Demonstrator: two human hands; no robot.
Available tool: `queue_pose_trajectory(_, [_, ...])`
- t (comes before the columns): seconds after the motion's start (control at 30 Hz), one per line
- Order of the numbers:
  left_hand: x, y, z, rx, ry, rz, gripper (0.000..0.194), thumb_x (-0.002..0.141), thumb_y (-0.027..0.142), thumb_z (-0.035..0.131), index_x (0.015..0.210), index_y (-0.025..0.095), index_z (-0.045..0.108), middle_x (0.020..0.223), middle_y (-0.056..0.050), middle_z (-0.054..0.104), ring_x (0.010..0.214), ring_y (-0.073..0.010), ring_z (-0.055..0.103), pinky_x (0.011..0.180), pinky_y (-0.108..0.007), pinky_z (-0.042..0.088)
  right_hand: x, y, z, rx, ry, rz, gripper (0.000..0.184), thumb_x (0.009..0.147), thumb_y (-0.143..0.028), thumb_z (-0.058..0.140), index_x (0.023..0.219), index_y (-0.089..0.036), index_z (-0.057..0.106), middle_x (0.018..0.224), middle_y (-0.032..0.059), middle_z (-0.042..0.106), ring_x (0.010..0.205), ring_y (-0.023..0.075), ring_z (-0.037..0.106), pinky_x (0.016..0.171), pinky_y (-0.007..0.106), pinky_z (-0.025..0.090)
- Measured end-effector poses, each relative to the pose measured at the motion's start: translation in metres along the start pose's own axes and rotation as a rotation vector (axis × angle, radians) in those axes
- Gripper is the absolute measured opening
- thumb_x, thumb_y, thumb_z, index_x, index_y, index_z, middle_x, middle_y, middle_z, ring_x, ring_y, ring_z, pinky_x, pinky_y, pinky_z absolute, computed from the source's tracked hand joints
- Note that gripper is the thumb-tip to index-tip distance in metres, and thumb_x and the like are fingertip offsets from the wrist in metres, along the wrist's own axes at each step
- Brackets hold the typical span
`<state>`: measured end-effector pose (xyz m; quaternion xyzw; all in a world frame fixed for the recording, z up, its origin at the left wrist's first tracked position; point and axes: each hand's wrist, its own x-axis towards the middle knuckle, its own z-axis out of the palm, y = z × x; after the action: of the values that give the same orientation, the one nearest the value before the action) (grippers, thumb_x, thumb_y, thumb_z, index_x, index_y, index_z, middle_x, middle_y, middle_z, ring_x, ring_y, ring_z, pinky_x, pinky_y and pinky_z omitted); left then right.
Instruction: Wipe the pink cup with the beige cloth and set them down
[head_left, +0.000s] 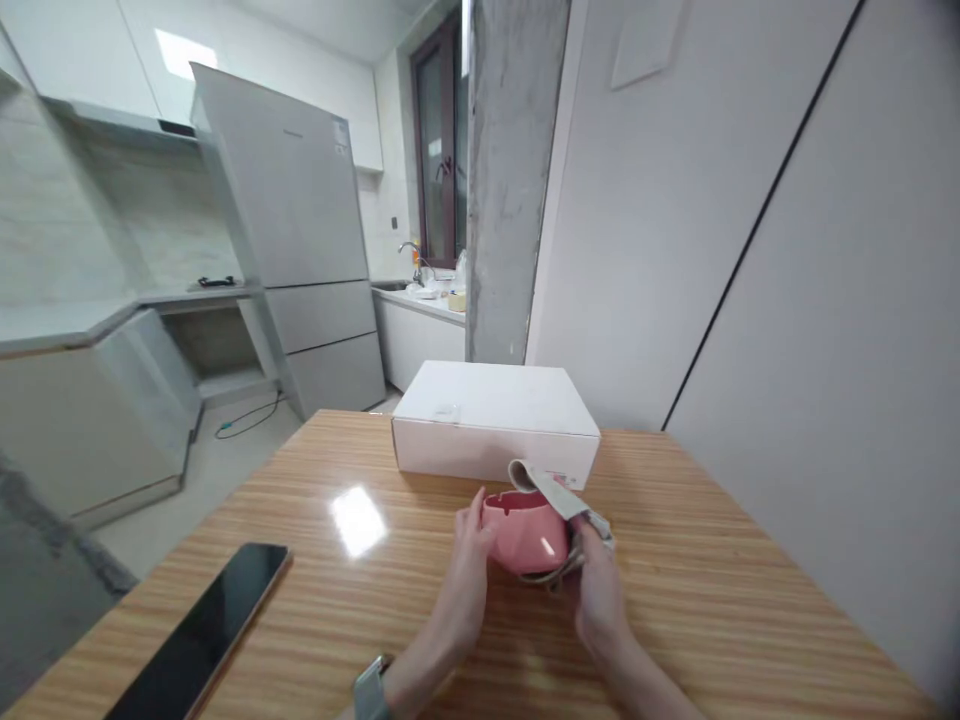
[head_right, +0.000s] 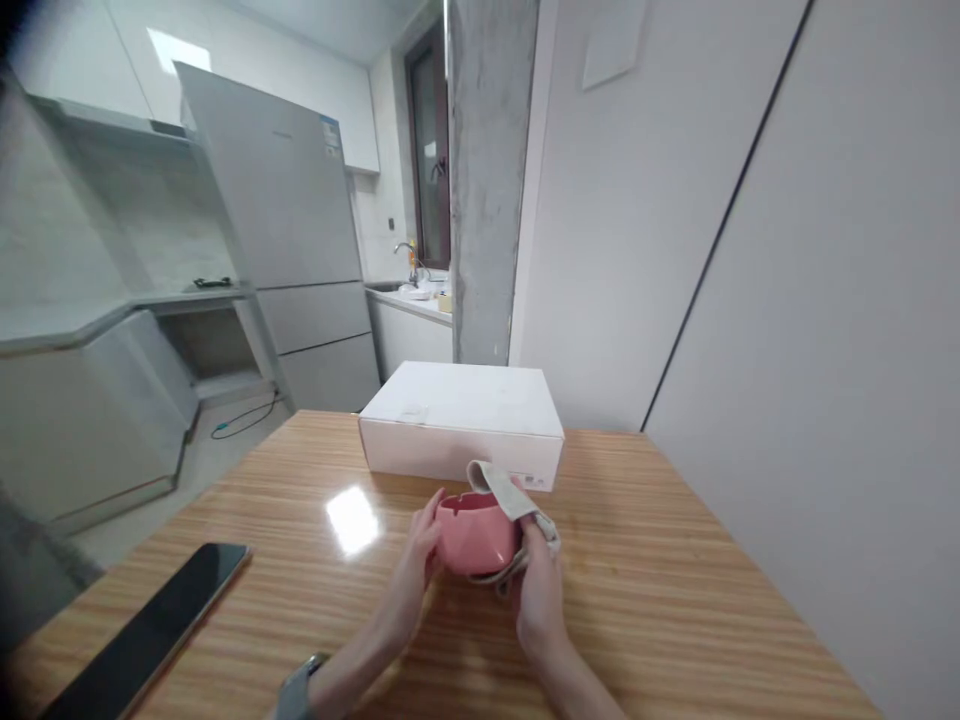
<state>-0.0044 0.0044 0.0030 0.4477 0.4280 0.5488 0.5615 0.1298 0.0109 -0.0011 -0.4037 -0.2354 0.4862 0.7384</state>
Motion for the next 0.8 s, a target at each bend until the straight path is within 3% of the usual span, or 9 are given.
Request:
queue_pose_trajectory(0.07, [-0.001, 0.002, -0.001, -0.01, -0.049, 0.046, 0.06, 0.083, 0.045, 0.056, 0.136, 0.019, 0.043, 0.125, -0.012, 0.048, 0.118, -0.026, 0.05, 0.101, -0.037, 0.039, 0.004, -0.007, 0.002, 0.048, -0.041, 0.037, 0.037, 0.069, -0.041, 0.069, 0.1, -0.021, 0.071, 0.093, 0.0017, 0.074, 0.092, 0.0247, 0.066, 0.075, 0.033, 0.054])
queue_pose_trajectory(0.17, [-0.003, 0.003, 0.0, 0.025, -0.073, 0.106, 0.069, 0.074, 0.04, 0.069, 0.135, 0.017, 0.045, 0.124, -0.014, 0.049, 0.106, -0.0255, 0.057, 0.092, -0.037, 0.047, 0.007, -0.019, 0.004, 0.079, -0.171, 0.118, 0.034, 0.071, -0.042, 0.068, 0.097, -0.02, 0.072, 0.094, 0.0037, 0.074, 0.091, 0.0254, 0.067, 0.075, 0.034, 0.054])
queue_pose_trajectory(0.3, [-0.003, 0.003, 0.0, -0.038, -0.116, 0.04, 0.085, 0.059, 0.034, 0.082, 0.133, 0.016, 0.046, 0.128, -0.016, 0.055, 0.11, -0.0289, 0.056, 0.095, -0.039, 0.045, 0.006, -0.026, 0.006, 0.088, -0.221, 0.202, 0.036, 0.072, -0.046, 0.068, 0.095, -0.019, 0.073, 0.089, 0.0062, 0.075, 0.088, 0.0278, 0.068, 0.076, 0.038, 0.054])
queue_pose_trajectory(0.4, [-0.001, 0.005, 0.001, -0.184, -0.193, -0.011, 0.081, 0.056, 0.031, 0.084, 0.127, 0.016, 0.048, 0.126, -0.016, 0.059, 0.114, -0.03, 0.056, 0.096, -0.039, 0.045, 0.005, -0.026, 0.007, 0.057, -0.298, 0.169, 0.038, 0.075, -0.047, 0.065, 0.097, -0.018, 0.072, 0.095, 0.0079, 0.074, 0.095, 0.0294, 0.066, 0.081, 0.04, 0.053])
queue_pose_trajectory(0.57, [0.004, 0.006, 0.002, -0.139, -0.013, -0.012, 0.076, 0.05, 0.029, 0.085, 0.115, 0.016, 0.047, 0.118, -0.017, 0.062, 0.097, -0.028, 0.064, 0.082, -0.038, 0.052, 0.006, -0.016, -0.002, -0.075, -0.249, -0.01, 0.038, 0.077, -0.047, 0.065, 0.107, -0.024, 0.07, 0.11, 0.0042, 0.071, 0.117, 0.0285, 0.055, 0.096, 0.04, 0.045])
queue_pose_trajectory(0.73, [0.009, -0.003, -0.001, -0.077, 0.144, 0.005, 0.076, 0.054, 0.032, 0.085, 0.116, 0.016, 0.043, 0.116, -0.018, 0.06, 0.099, -0.0258, 0.063, 0.085, -0.035, 0.051, -0.005, -0.001, -0.006, -0.261, -0.402, -0.154, 0.043, 0.079, -0.046, 0.064, 0.117, -0.026, 0.065, 0.12, 0.0045, 0.066, 0.126, 0.0241, 0.048, 0.107, 0.037, 0.034])
queue_pose_trajectory(0.8, [0.012, -0.008, -0.002, -0.093, 0.168, -0.009, 0.074, 0.056, 0.038, 0.084, 0.115, 0.015, 0.045, 0.116, -0.018, 0.06, 0.099, -0.0253, 0.063, 0.084, -0.033, 0.05, -0.005, 0.001, -0.005, -0.257, -0.391, -0.148, 0.043, 0.079, -0.046, 0.064, 0.117, -0.026, 0.065, 0.119, 0.0045, 0.067, 0.124, 0.0236, 0.049, 0.108, 0.037, 0.033])
